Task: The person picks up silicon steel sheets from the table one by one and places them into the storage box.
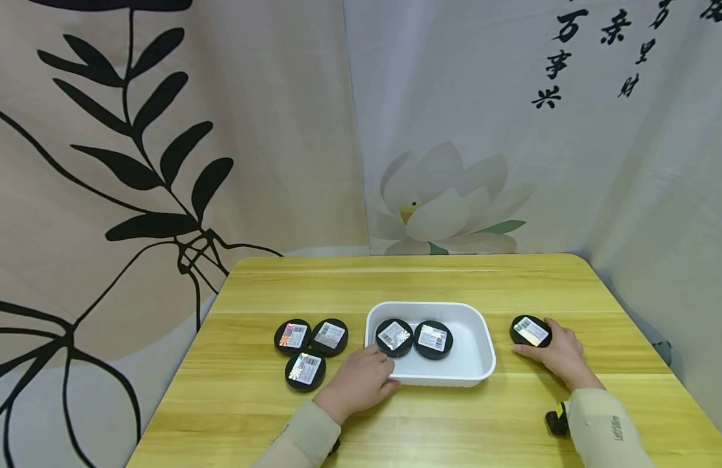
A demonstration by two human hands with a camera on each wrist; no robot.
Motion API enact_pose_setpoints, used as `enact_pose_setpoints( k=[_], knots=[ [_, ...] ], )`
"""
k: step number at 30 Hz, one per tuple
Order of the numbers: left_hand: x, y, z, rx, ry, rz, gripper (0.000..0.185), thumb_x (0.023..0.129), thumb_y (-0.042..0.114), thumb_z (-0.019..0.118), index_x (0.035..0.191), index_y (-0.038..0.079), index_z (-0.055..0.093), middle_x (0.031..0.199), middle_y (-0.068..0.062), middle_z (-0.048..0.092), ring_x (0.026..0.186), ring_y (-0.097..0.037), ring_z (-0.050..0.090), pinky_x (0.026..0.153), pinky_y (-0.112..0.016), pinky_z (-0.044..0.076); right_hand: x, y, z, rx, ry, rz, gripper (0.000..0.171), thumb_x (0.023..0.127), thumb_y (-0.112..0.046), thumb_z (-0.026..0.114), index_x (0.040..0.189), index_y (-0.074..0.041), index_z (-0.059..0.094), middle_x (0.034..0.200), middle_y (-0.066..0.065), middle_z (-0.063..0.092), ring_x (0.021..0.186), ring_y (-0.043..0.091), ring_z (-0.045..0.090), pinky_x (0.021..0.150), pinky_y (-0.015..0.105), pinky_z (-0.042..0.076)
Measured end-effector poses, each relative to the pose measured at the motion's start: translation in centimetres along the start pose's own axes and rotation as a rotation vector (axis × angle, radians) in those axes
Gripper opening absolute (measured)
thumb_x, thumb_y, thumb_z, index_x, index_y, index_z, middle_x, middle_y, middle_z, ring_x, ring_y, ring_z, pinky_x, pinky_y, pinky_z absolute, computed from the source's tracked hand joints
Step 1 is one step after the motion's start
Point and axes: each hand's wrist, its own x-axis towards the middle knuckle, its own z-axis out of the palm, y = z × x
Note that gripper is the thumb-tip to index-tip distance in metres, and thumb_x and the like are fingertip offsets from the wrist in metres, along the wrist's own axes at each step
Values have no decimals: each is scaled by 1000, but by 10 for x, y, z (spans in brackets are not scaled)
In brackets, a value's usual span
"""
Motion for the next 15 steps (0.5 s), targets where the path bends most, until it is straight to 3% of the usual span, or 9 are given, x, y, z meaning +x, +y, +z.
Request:
enact_pose_setpoints(
  k=[15],
  knots=[
    [1, 0, 0, -9, -34, -25, 33, 96, 50, 62, 77, 22, 59, 85, 9, 66, 80, -11, 51, 76, -27, 48, 2, 3, 3, 36, 24, 12, 119, 80, -55, 80, 155, 9, 14, 149, 46, 19, 132, 62, 22, 105, 71, 27]
  ],
)
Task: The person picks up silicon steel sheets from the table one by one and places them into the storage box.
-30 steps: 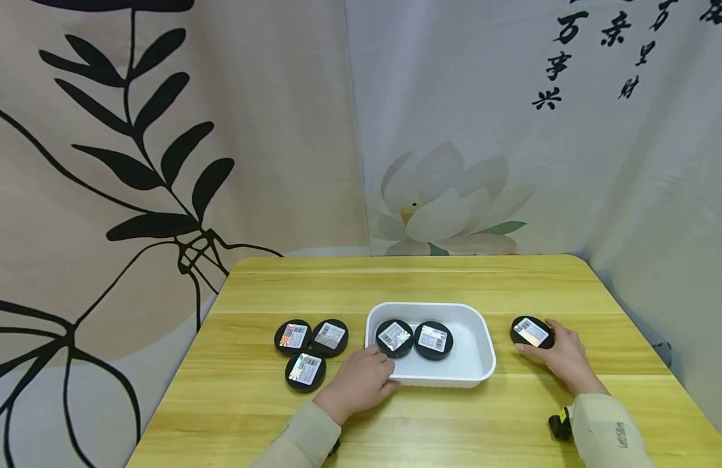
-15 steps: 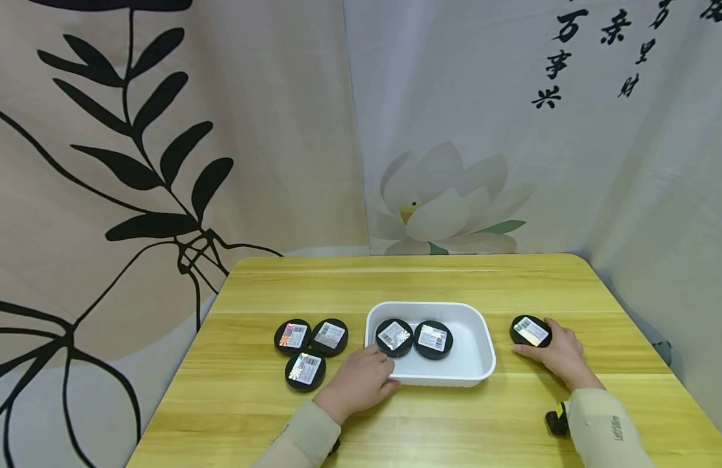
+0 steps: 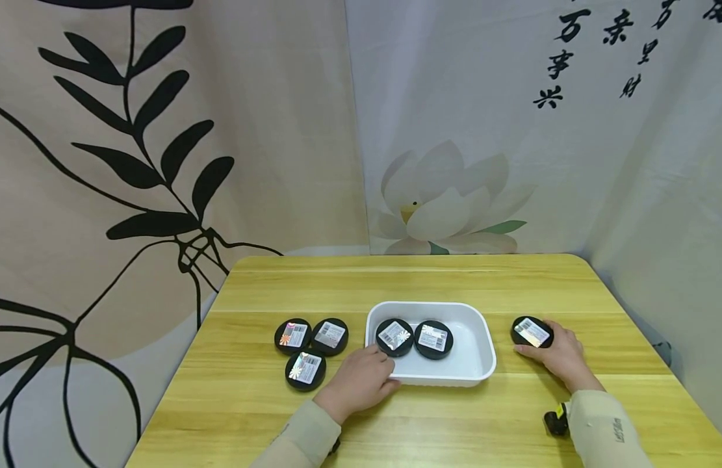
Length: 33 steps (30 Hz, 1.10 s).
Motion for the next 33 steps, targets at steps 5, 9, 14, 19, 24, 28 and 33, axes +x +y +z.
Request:
enact_pose_setpoints(
  k=[5, 9, 14, 19, 24, 28, 33],
  knots=[
    [0, 1, 0, -1, -8, -4, 33, 96, 49, 62, 78, 22, 60, 86, 9, 66, 80, -10, 51, 76, -26, 48, -2, -1, 0, 5, 6, 0, 118, 80, -54, 80, 155, 10, 14, 149, 45, 20, 132, 62, 23, 105, 71, 28],
    [0, 1, 0, -5, -14, -10, 32, 96, 50, 62, 79, 22, 61, 87, 9, 67, 82, -11, 52, 78, -27, 49, -3, -2, 0, 12, 6, 0, 118, 81, -54, 80, 155, 10, 14, 149, 45, 20, 132, 62, 23, 105, 71, 28],
    [1, 1, 0, -9, -12, -14, 32, 96, 49, 62, 80, 22, 62, 88, 9, 68, 83, -11, 52, 79, -27, 49, -4, 0, 0, 40, 1, -2, 118, 81, -55, 79, 155, 10, 13, 150, 44, 21, 132, 61, 23, 104, 71, 29],
    [1, 1, -1, -6, -2, -6, 33, 96, 50, 62, 79, 22, 61, 88, 8, 68, 82, -11, 53, 78, -27, 49, -6, 0, -1, 66, -2, 8, 119, 81, -54, 80, 156, 8, 10, 151, 44, 20, 134, 60, 23, 106, 71, 29],
    [1, 1, -2, -9, -8, -8, 32, 96, 49, 62, 80, 22, 62, 90, 8, 69, 84, -11, 54, 77, -28, 49, -7, -1, -3, 76, -8, 11, 121, 81, -53, 80, 156, 9, 8, 151, 44, 20, 134, 59, 25, 107, 70, 29],
    [2, 0, -1, -13, -8, -7, 31, 96, 49, 63, 81, 22, 63, 91, 8, 70, 84, -12, 55, 78, -28, 49, -8, -2, -3, 92, -13, 4, 120, 81, -52, 80, 155, 10, 8, 150, 44, 20, 134, 58, 27, 108, 70, 30],
    [1, 0, -2, -18, 5, 2, 31, 95, 49, 64, 80, 21, 63, 90, 8, 70, 83, -11, 54, 76, -27, 49, -8, -2, -1, 110, -15, -11, 119, 82, -48, 81, 154, 13, 8, 151, 44, 20, 136, 57, 28, 109, 69, 30]
  ],
)
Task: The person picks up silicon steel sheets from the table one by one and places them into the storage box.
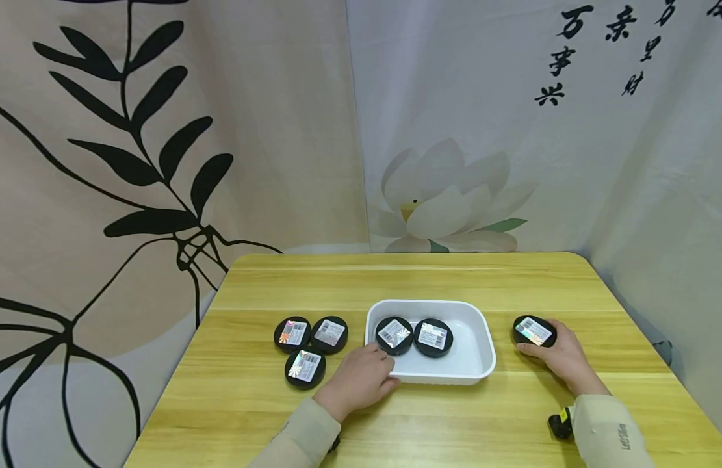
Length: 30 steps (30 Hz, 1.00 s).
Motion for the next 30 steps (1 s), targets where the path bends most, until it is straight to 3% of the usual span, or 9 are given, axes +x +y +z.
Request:
enact_pose_setpoints(
  k=[9, 19, 30],
  knots=[
    [0, 0, 1, 4, -24, -11, 32, 96, 49, 62, 81, 21, 63, 90, 8, 70, 83, -11, 54, 76, -26, 48, -1, -1, 1, 43, -5, -5, 118, 83, -46, 81, 155, 12, 7, 153, 42, 23, 137, 55, 31, 110, 66, 31],
    [0, 0, 0, -9, -7, 1, 30, 95, 46, 64, 80, 20, 62, 89, 7, 69, 83, -11, 54, 75, -26, 49, -4, -5, 0, 65, 6, -15, 117, 82, -44, 82, 156, 10, 8, 154, 40, 23, 137, 54, 31, 110, 66, 31],
    [1, 0, 1, -15, -34, -19, 31, 96, 48, 62, 81, 21, 62, 90, 7, 69, 85, -12, 54, 76, -27, 49, -11, -20, -5, 80, 5, -52, 115, 84, -44, 81, 157, 7, 8, 155, 38, 24, 138, 52, 32, 109, 68, 31]
  ],
)
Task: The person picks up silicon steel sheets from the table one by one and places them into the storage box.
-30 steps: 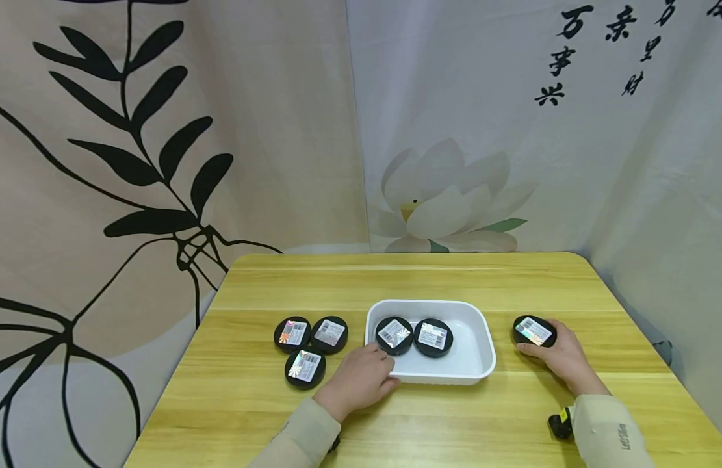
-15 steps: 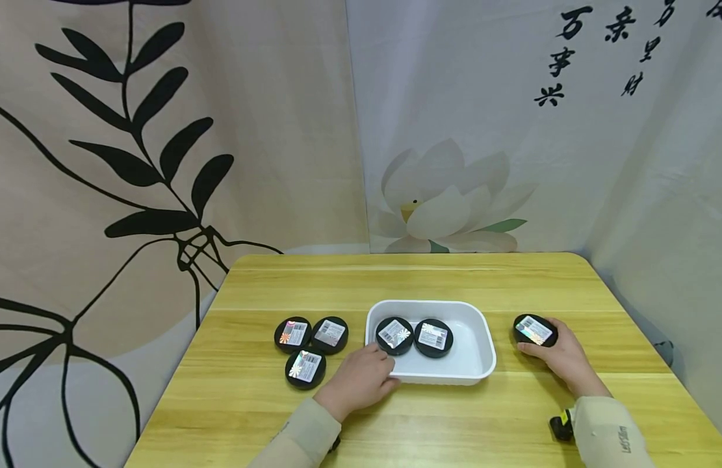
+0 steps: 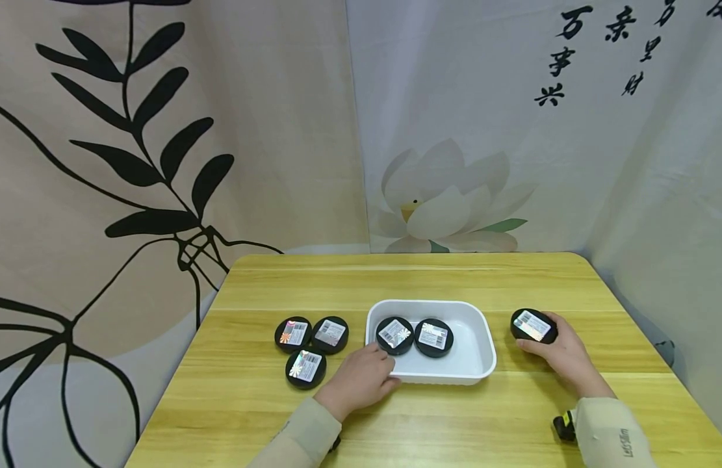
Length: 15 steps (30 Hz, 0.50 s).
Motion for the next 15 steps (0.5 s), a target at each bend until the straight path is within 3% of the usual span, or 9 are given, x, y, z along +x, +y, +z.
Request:
enact_pose_setpoints(
  k=[15],
  knots=[
    [0, 0, 0, -1, 1, -1, 32, 96, 48, 63, 80, 21, 62, 88, 8, 68, 83, -11, 53, 76, -27, 49, -5, -29, -8, -33, 40, -56, 113, 82, -42, 83, 158, 5, 13, 156, 38, 25, 137, 53, 33, 106, 69, 33]
  ],
)
